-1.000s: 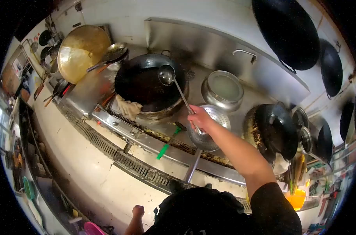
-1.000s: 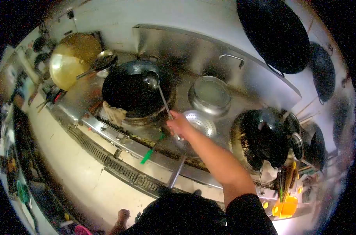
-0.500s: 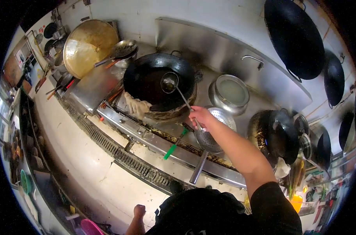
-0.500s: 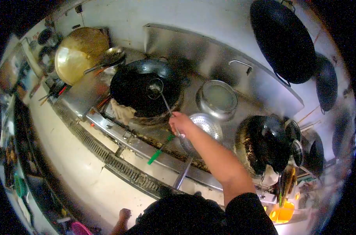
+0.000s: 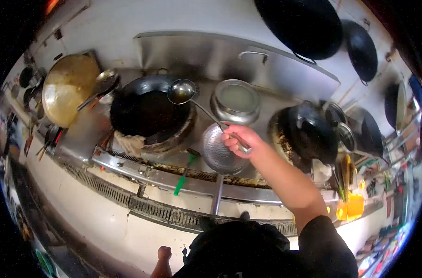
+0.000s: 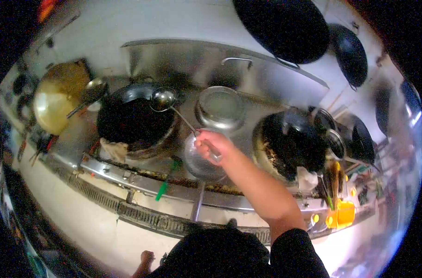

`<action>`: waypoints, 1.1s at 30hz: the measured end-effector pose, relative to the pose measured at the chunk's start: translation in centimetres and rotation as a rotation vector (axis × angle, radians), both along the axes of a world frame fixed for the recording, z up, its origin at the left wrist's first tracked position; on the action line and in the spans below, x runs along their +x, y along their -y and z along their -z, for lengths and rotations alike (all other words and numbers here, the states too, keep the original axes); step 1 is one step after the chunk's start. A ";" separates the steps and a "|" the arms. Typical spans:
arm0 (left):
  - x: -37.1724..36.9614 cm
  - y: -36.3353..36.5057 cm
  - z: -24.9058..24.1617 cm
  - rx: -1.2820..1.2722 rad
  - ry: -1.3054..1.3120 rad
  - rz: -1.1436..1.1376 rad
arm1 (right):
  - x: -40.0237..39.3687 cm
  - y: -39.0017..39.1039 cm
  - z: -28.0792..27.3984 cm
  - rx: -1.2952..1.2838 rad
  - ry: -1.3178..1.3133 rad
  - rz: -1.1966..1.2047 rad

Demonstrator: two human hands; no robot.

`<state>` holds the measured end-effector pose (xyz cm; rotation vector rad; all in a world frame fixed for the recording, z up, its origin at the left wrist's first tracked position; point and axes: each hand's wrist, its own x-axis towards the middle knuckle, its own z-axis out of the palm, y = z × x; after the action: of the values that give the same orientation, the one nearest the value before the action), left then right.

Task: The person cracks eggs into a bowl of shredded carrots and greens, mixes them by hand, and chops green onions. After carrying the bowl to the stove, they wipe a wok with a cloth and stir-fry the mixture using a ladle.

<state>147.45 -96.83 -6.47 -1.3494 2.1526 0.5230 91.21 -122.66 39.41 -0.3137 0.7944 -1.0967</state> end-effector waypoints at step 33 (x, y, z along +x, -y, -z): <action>-35.0 -11.2 -0.9 0.012 -0.572 -0.146 | -40.7 -43.2 4.2 0.100 -0.457 0.644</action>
<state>112.42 -85.61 -5.57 -1.4879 2.4878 1.0876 50.54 -79.48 35.19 -0.2287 1.4131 -1.6051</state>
